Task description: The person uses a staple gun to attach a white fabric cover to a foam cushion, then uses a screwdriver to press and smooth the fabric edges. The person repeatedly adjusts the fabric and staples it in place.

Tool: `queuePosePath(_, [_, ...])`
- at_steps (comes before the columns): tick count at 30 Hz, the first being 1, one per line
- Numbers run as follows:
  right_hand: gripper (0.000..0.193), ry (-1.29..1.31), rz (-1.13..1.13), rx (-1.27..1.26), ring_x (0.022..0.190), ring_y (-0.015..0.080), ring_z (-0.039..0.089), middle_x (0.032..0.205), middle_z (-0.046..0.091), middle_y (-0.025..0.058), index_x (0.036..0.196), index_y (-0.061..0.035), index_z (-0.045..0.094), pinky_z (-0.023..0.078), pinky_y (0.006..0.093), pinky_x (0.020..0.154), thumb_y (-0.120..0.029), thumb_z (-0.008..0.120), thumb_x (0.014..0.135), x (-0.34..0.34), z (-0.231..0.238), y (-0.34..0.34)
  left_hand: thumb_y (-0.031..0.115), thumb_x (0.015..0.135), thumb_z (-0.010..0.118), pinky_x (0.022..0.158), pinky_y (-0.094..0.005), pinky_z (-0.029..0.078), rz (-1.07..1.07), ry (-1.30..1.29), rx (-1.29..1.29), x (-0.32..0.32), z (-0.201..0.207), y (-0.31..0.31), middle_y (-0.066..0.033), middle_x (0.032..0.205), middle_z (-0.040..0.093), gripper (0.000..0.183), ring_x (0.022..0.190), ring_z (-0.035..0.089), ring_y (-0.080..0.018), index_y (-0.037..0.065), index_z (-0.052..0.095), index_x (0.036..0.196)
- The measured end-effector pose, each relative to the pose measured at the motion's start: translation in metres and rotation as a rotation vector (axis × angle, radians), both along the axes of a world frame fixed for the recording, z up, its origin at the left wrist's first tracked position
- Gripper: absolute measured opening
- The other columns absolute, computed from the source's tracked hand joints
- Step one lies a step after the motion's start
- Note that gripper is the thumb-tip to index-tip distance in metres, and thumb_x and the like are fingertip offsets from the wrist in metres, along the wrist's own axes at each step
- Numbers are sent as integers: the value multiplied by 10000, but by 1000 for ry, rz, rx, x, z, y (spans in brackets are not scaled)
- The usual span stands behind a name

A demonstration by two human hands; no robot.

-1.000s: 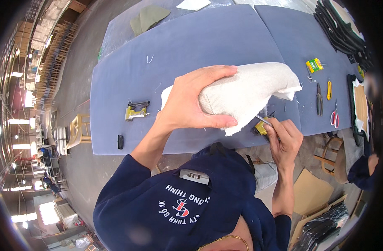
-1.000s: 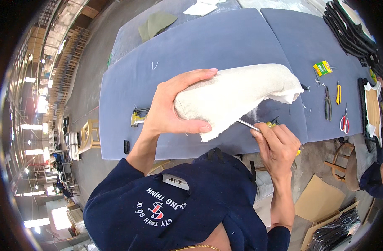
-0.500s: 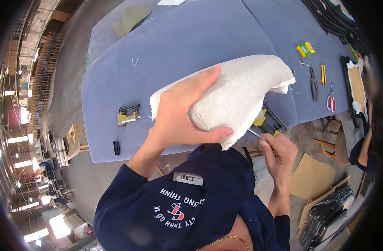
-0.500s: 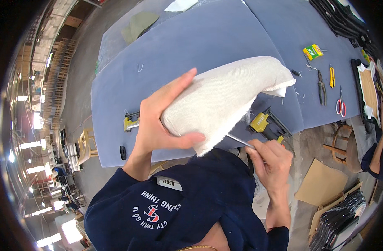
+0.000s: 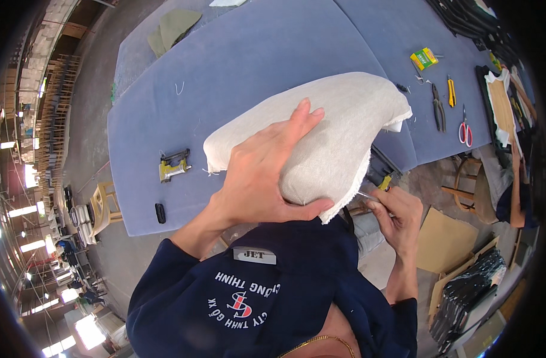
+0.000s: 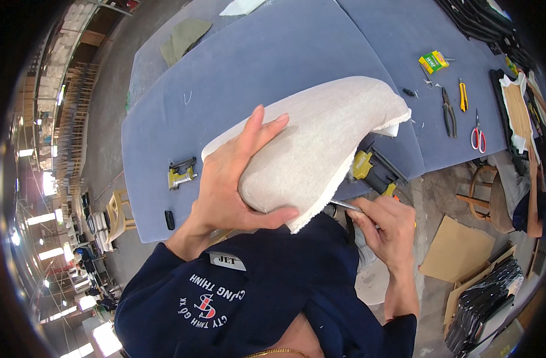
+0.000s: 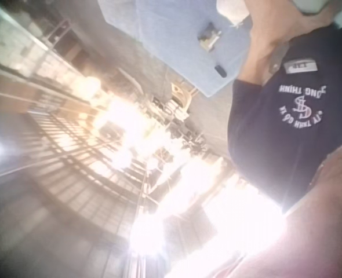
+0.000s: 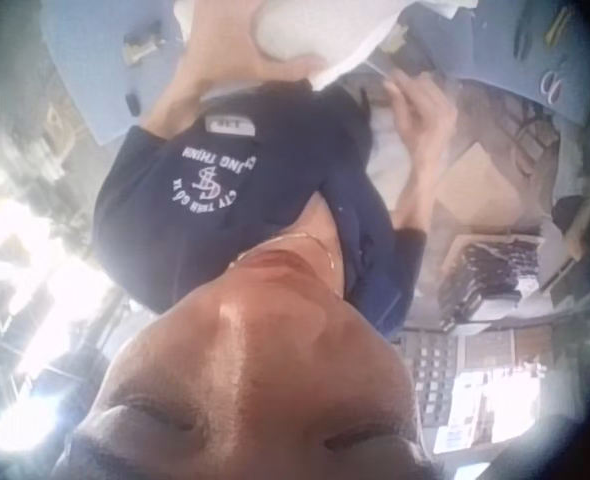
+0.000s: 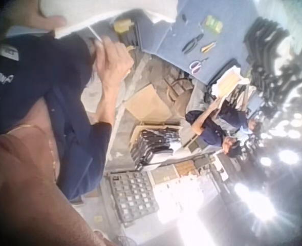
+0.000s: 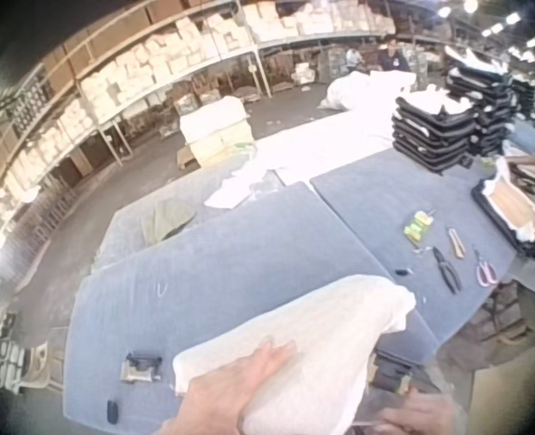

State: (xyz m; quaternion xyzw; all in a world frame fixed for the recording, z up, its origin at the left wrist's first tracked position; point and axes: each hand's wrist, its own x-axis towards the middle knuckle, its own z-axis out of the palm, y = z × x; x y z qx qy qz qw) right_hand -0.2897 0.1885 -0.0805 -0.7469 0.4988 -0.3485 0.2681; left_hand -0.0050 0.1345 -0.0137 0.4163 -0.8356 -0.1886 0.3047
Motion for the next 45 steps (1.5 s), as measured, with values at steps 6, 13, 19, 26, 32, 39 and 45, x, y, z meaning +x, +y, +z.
queuePosePath(6, [151, 1, 57, 76, 557, 240, 541, 624, 566, 84, 942, -37, 768, 402, 357, 531, -106, 830, 822, -12, 10, -5, 382, 661, 912, 1059, -412, 507, -40, -23, -19, -4, -7, 5, -178, 1457, 619, 1199, 1257, 652, -372, -44, 297, 1598])
queuePosePath(13, [154, 12, 45, 98, 549, 233, 530, 616, 544, 79, 954, -45, 774, 390, 357, 528, -107, 829, 824, -14, 8, 5, 412, 634, 925, 1043, -392, 513, 16, 32, 21, -9, -9, 10, -180, 1447, 627, 1273, 1242, 658, -363, -40, 252, 1614])
queuePosePath(19, [187, 12, 45, 3, 548, 220, 530, 618, 536, 68, 969, -51, 783, 388, 353, 519, -127, 836, 807, -32, -18, 0, 415, 654, 911, 997, -408, 544, 43, 74, -49, -4, -4, -3, -181, 1372, 669, 1118, 1186, 685, -346, -21, 406, 1552])
queuePosePath(26, [192, -55, 34, -270, 558, 192, 542, 644, 581, 41, 948, -44, 784, 394, 341, 514, -121, 843, 782, -8, -45, -31, 357, 631, 920, 1028, -424, 532, -8, 81, -72, 3, -4, -16, -166, 1275, 719, 852, 1188, 696, -340, 10, 644, 1358])
queuePosePath(32, [204, -101, -7, -283, 556, 191, 542, 639, 574, 42, 945, -42, 786, 393, 337, 513, -137, 849, 775, -11, -62, -36, 337, 619, 926, 1028, -421, 534, 5, 124, -21, 7, 0, -21, -162, 1264, 725, 816, 1189, 700, -335, 7, 668, 1319])
queuePosePath(39, [236, -103, 88, -423, 535, 191, 519, 635, 554, 34, 966, -55, 784, 379, 332, 498, -161, 855, 767, 2, -48, -62, 328, 623, 922, 1022, -409, 539, 0, 124, -20, 9, 1, -23, -155, 1278, 721, 783, 1191, 698, -335, 26, 682, 1304])
queuePosePath(45, [257, -98, 142, -543, 530, 190, 515, 640, 561, 25, 961, -59, 770, 370, 331, 487, -161, 860, 743, 7, -45, -83, 330, 633, 915, 1009, -404, 544, -15, 116, -23, 10, 2, -25, -144, 1291, 717, 754, 1192, 697, -331, 52, 689, 1297])
